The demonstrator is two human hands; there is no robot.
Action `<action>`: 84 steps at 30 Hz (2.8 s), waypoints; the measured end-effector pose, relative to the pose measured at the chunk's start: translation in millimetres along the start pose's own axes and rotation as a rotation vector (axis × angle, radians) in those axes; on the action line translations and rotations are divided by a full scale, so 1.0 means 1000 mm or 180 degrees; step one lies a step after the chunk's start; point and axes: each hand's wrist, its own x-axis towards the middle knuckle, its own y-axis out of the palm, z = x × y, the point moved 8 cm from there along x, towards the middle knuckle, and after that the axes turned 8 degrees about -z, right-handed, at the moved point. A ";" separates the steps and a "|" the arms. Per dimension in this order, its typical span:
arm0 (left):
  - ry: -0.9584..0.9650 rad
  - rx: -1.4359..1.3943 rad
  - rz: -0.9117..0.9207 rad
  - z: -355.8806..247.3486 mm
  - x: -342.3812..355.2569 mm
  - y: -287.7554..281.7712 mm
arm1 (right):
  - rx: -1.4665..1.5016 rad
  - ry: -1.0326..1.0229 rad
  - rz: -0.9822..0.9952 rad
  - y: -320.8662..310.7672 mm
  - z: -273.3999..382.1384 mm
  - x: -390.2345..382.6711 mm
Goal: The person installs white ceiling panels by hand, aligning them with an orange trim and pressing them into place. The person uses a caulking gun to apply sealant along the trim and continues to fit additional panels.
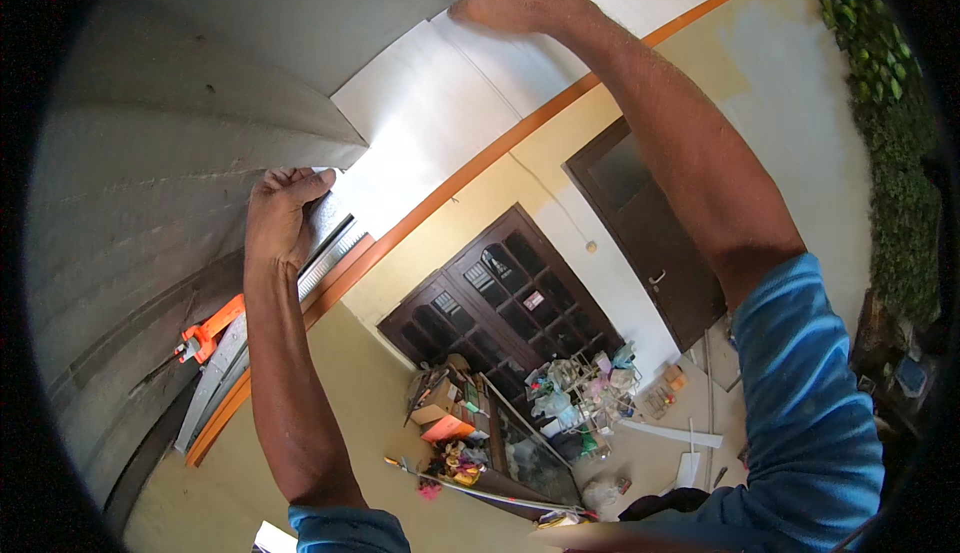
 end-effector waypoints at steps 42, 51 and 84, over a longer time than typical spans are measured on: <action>0.0075 0.0084 -0.0103 0.001 -0.005 0.000 | 0.1449 0.0655 -0.0872 0.012 0.069 -0.055; -0.0038 0.0112 0.0160 0.009 0.006 0.000 | -0.1512 -0.0753 0.0295 0.053 0.081 -0.020; 0.0214 0.0480 -0.0162 0.004 -0.002 -0.006 | -0.0064 -0.0133 -0.1529 -0.013 0.115 -0.130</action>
